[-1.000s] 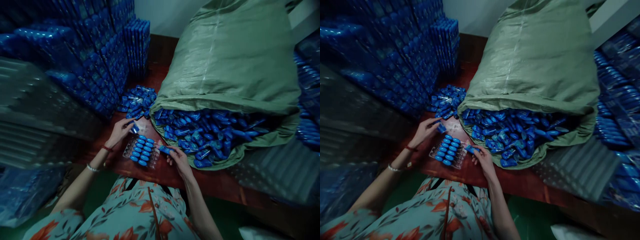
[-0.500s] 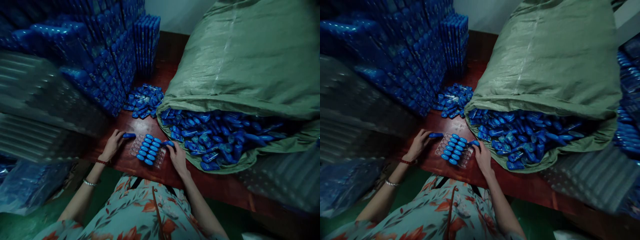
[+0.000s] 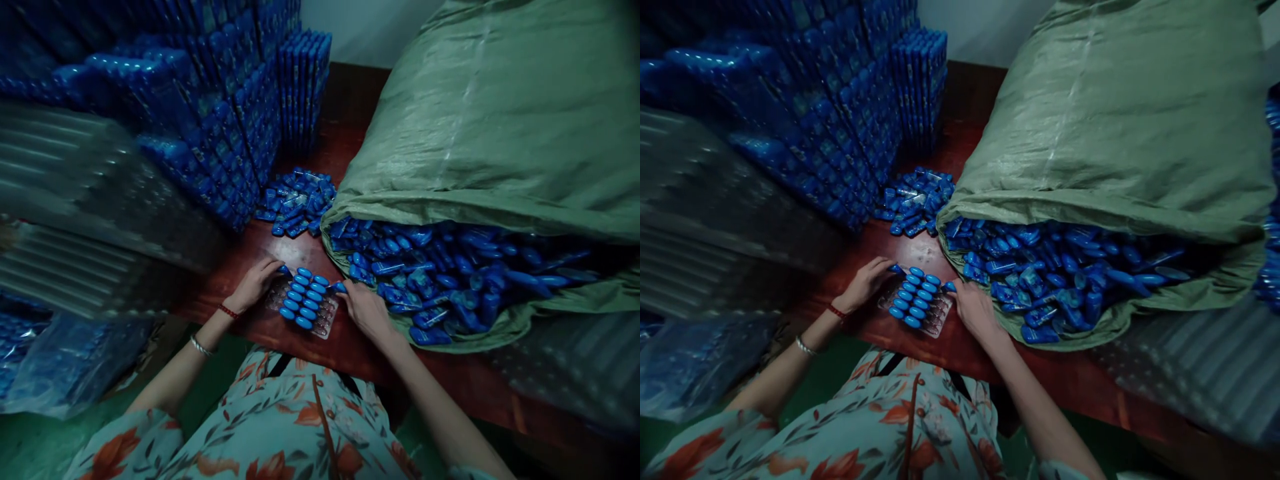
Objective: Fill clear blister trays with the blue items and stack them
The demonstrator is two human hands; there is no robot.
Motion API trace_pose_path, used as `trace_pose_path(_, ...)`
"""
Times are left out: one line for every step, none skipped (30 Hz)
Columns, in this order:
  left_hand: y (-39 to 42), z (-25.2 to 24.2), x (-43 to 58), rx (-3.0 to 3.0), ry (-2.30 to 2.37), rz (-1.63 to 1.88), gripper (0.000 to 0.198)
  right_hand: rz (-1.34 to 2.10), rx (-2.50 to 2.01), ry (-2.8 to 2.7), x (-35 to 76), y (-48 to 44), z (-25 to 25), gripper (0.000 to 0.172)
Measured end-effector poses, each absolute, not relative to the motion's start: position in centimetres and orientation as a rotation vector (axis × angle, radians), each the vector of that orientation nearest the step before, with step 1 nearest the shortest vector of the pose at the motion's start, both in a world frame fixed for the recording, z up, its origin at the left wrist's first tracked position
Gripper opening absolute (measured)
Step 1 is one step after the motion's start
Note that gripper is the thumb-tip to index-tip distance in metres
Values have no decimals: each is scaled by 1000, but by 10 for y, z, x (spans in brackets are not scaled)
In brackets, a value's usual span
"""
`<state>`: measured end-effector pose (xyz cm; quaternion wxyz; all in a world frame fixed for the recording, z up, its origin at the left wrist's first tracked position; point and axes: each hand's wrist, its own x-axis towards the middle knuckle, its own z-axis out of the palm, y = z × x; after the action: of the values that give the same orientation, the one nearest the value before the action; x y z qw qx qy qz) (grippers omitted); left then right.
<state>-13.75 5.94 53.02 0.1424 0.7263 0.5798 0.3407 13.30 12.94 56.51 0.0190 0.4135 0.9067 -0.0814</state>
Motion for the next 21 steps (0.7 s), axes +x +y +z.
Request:
trace_pose_path(59, 529, -139, 2151, 1667, 943, 25, -235, 1253, 2795, 132, 131, 568, 18)
trace_pose_path(58, 530, -141, 2198, 1651, 909, 25, -224, 1226, 2778, 130, 132, 571, 18)
trace_pose_path(58, 531, -143, 2228, 1636, 891, 25, -218, 1206, 2762, 129, 133, 574, 18)
trace_pose_path(58, 533, -144, 2239, 1627, 895, 25, -216, 1187, 2746, 127, 135, 576, 18)
trace_pose_path(59, 535, -145, 2230, 1621, 915, 25, -214, 1170, 2729, 125, 136, 579, 18)
trace_pose_path(60, 537, -146, 2211, 1615, 943, 25, -212, 1148, 2715, 123, 137, 580, 17)
trace_pose_path(61, 538, -146, 2191, 1609, 965, 25, -209, 1124, 2701, 122, 138, 582, 17)
trace_pose_path(62, 539, -146, 2176, 1603, 971, 24, -201, 1100, 2687, 120, 139, 583, 17)
trace_pose_path(62, 540, -146, 2171, 1597, 960, 23, -191, 1080, 2671, 119, 139, 583, 18)
trace_pose_path(61, 541, -146, 2170, 1597, 942, 22, -179, 1068, 2656, 118, 139, 584, 19)
trace_pose_path(60, 541, -146, 2168, 1605, 930, 22, -169, 1064, 2642, 117, 139, 584, 21)
trace_pose_path(59, 542, -146, 2155, 1623, 937, 22, -160, 1066, 2630, 117, 138, 584, 22)
trace_pose_path(57, 542, -145, 2130, 1647, 961, 22, -153, 1072, 2621, 116, 138, 584, 22)
trace_pose_path(54, 543, -144, 2097, 1673, 992, 22, -151, 1073, 2617, 116, 138, 584, 23)
trace_pose_path(52, 545, -143, 2069, 1697, 1014, 22, -154, 1073, 2613, 116, 138, 583, 23)
trace_pose_path(50, 546, -142, 2048, 1717, 1019, 22, -159, 1073, 2610, 116, 138, 583, 24)
trace_pose_path(48, 546, -140, 2042, 1729, 1001, 21, -164, 1075, 2605, 116, 138, 583, 24)
trace_pose_path(46, 546, -139, 2052, 1728, 966, 20, -168, 1082, 2599, 115, 138, 582, 24)
trace_pose_path(45, 545, -138, 2074, 1718, 923, 20, -170, 1091, 2591, 115, 138, 582, 24)
trace_pose_path(45, 544, -136, 2101, 1706, 885, 21, -172, 1100, 2585, 115, 138, 582, 24)
trace_pose_path(44, 543, -135, 2132, 1699, 852, 22, -176, 1103, 2581, 115, 138, 582, 24)
